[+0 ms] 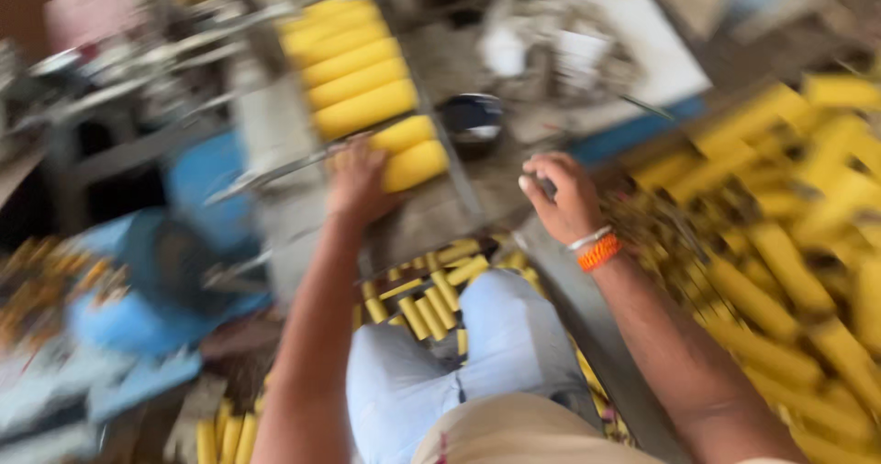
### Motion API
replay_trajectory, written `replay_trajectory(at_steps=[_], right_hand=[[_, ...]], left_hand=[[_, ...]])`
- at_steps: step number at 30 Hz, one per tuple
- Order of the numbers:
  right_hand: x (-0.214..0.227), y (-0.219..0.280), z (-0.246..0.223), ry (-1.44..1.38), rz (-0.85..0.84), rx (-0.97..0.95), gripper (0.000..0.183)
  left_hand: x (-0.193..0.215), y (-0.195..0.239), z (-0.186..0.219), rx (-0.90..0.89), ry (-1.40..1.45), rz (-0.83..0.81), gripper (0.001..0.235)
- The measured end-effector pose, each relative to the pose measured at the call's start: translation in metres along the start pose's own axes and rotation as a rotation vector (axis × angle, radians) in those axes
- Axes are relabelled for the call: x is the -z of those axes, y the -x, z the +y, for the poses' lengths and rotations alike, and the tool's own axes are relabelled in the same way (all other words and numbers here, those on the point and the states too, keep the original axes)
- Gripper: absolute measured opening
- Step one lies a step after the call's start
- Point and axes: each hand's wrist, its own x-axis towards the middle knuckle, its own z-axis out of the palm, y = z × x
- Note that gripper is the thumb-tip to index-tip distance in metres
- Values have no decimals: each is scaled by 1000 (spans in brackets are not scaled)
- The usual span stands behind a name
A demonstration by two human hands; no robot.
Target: The person repeatedly picks yellow cylindrical objects from a pile and places them onto a conveyor belt. The person handles the cylinders one at a time, moving them from a large bin to the machine's feed area.
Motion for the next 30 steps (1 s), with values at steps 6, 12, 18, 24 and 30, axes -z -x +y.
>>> replay_trajectory(at_steps=[6, 12, 18, 24, 30], right_hand=[[103, 166, 111, 176, -165, -708, 25], [115, 235, 216, 245, -231, -997, 53], [69, 158, 297, 814, -506, -768, 70], [59, 116, 369, 958, -368, -589, 55], [42, 117, 407, 983, -800, -235, 36]], left_hand=[[29, 4, 68, -213, 9, 326, 61], [4, 14, 242, -536, 720, 68, 27], [-22, -2, 340, -323, 242, -364, 39], [-18, -9, 345, -150, 184, -437, 69], [-15, -5, 346, -106, 216, -608, 61]])
